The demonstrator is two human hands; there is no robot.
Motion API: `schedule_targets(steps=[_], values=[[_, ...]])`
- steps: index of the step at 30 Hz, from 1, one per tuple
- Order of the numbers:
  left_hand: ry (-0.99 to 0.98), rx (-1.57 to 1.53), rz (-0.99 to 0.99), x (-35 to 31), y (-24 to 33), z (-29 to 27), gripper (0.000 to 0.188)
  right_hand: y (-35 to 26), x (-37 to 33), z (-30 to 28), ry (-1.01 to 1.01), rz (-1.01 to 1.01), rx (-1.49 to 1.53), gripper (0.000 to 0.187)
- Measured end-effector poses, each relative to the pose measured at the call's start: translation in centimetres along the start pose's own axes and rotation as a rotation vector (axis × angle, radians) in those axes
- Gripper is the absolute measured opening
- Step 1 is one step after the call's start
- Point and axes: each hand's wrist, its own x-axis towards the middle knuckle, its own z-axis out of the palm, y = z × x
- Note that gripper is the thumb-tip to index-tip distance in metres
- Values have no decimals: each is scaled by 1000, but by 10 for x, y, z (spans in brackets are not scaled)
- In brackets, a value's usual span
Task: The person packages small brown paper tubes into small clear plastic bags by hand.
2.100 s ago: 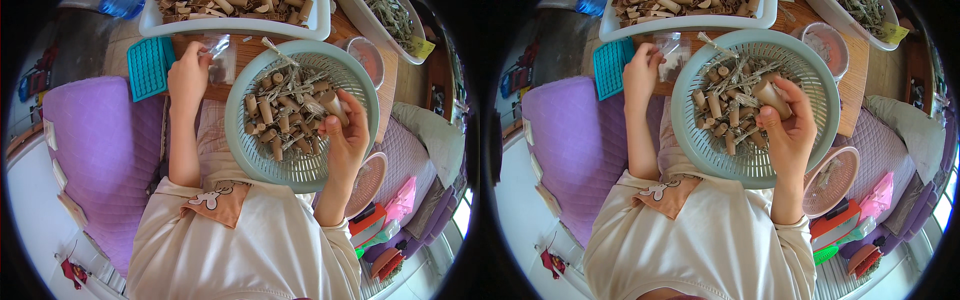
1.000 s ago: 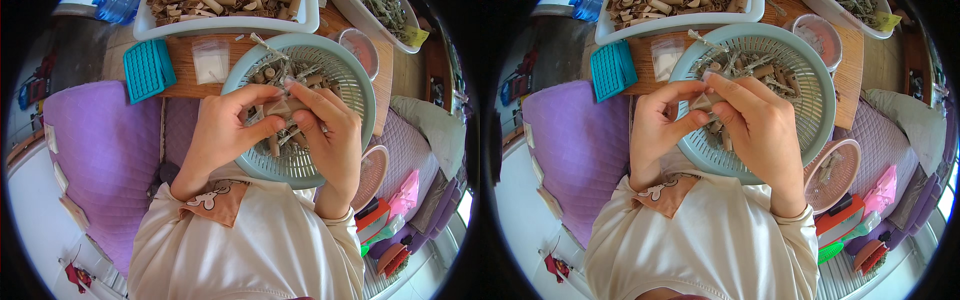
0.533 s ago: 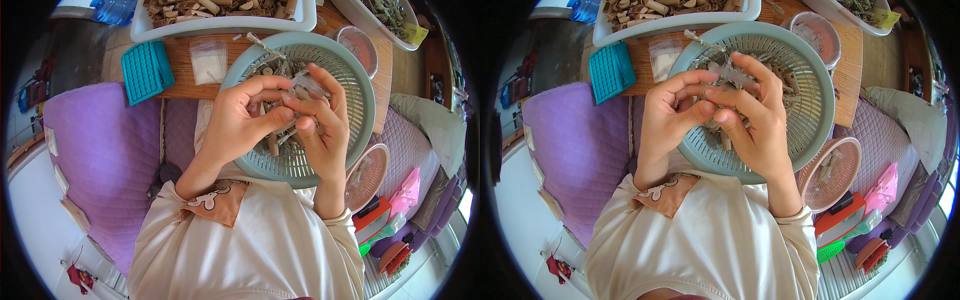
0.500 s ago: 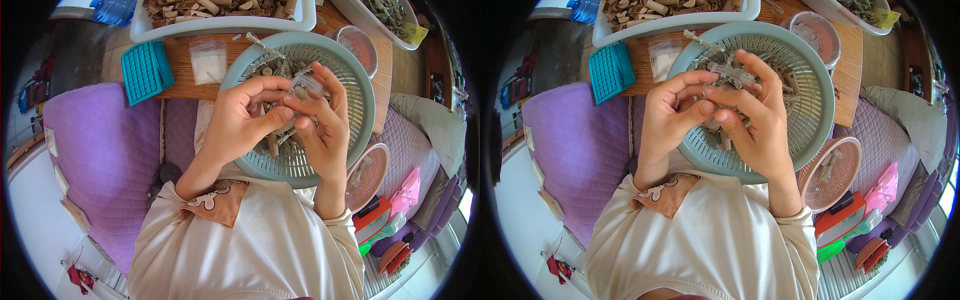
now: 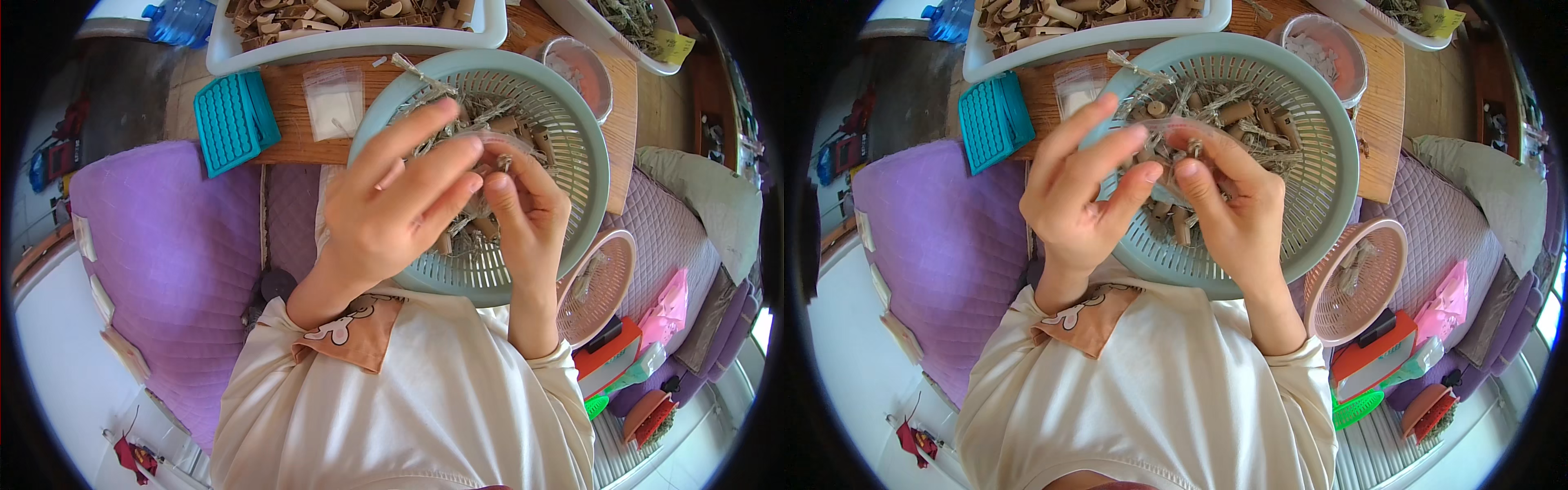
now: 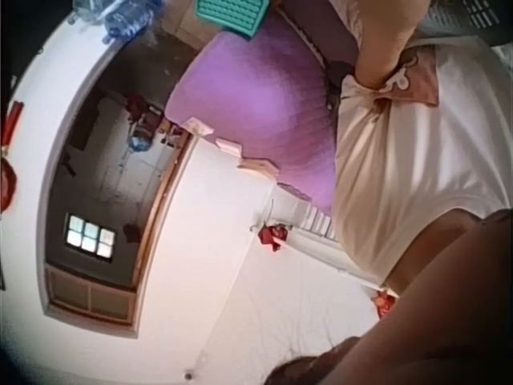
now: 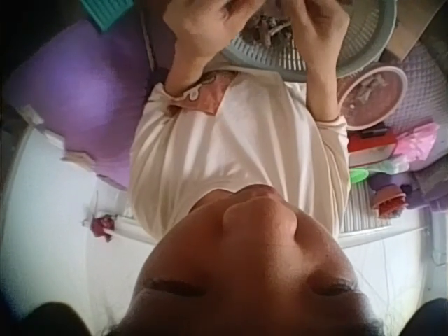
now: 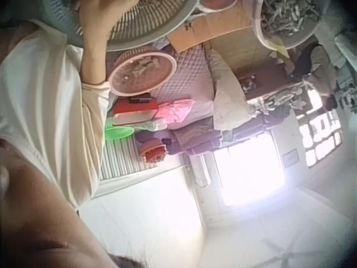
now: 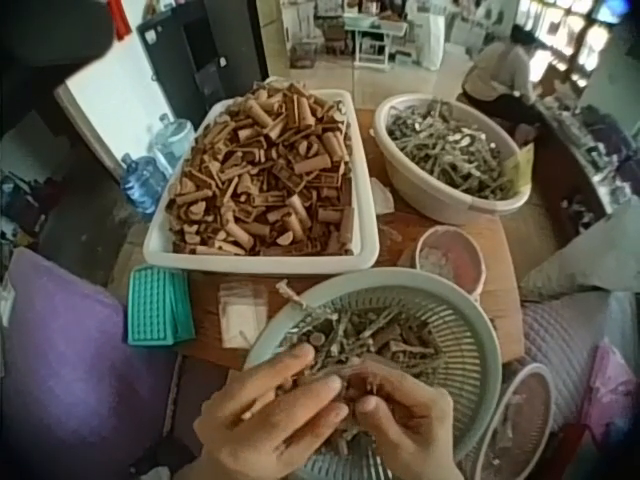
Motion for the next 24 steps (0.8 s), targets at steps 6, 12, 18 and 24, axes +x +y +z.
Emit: schedule_targets(steps=[6, 12, 18, 24], values=[[-77, 48, 146, 13, 0, 3, 21, -2, -5, 4, 11, -118, -361, 29], [-229, 15, 130, 17, -3, -2, 16, -11, -2, 2, -59, -334, -789, 27], [-356, -112, -73, 19, -12, -1, 9, -9, 0, 0, -114, -515, -914, 27], [-76, -746, -517, 11, -34, -2, 5, -16, -4, 2, -3, -247, -586, 24]])
